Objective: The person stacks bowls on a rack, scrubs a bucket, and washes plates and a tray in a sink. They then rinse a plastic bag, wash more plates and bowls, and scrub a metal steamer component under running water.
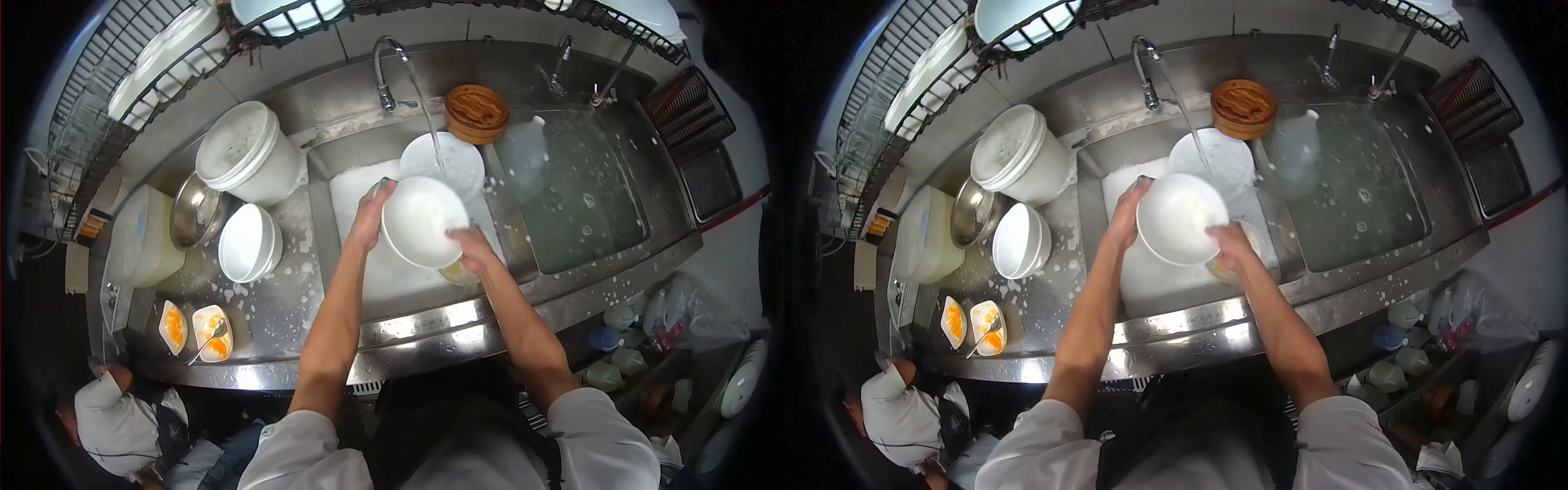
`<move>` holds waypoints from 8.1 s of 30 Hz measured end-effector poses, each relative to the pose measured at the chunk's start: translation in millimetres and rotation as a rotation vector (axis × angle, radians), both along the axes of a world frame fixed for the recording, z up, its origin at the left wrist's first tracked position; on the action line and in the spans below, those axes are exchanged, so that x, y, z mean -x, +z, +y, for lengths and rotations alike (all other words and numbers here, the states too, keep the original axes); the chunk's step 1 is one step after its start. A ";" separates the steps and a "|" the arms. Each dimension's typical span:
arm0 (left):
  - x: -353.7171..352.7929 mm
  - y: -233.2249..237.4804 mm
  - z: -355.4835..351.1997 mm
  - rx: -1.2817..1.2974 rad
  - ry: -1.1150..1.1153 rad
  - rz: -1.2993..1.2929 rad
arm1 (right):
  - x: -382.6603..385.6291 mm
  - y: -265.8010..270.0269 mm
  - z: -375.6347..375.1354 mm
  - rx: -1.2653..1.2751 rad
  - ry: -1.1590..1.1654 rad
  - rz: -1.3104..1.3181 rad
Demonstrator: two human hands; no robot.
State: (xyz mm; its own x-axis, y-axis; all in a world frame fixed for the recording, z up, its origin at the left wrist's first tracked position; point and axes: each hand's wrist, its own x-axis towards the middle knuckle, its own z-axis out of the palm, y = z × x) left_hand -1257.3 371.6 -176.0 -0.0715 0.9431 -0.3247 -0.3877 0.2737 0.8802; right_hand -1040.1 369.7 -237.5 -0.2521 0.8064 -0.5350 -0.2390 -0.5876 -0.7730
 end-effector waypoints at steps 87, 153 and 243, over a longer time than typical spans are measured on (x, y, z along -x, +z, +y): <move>296.4 99.2 81.9 0.451 0.311 1.679 | -99.1 -78.6 69.2 0.055 0.158 -0.082; -222.1 79.9 62.7 -0.351 0.088 0.489 | -212.2 25.8 89.7 -0.060 -0.006 0.206; 133.1 127.8 5.9 -0.556 0.854 1.070 | -39.5 104.0 42.6 -1.342 0.258 -0.911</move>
State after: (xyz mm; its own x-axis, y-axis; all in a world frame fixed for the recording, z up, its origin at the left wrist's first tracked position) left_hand -1390.4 377.4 -48.2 -0.6237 0.4759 0.6201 0.6326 -0.1589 0.7581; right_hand -1000.6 412.4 -133.6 -0.4577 0.7771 0.4320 0.5448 0.6291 -0.5545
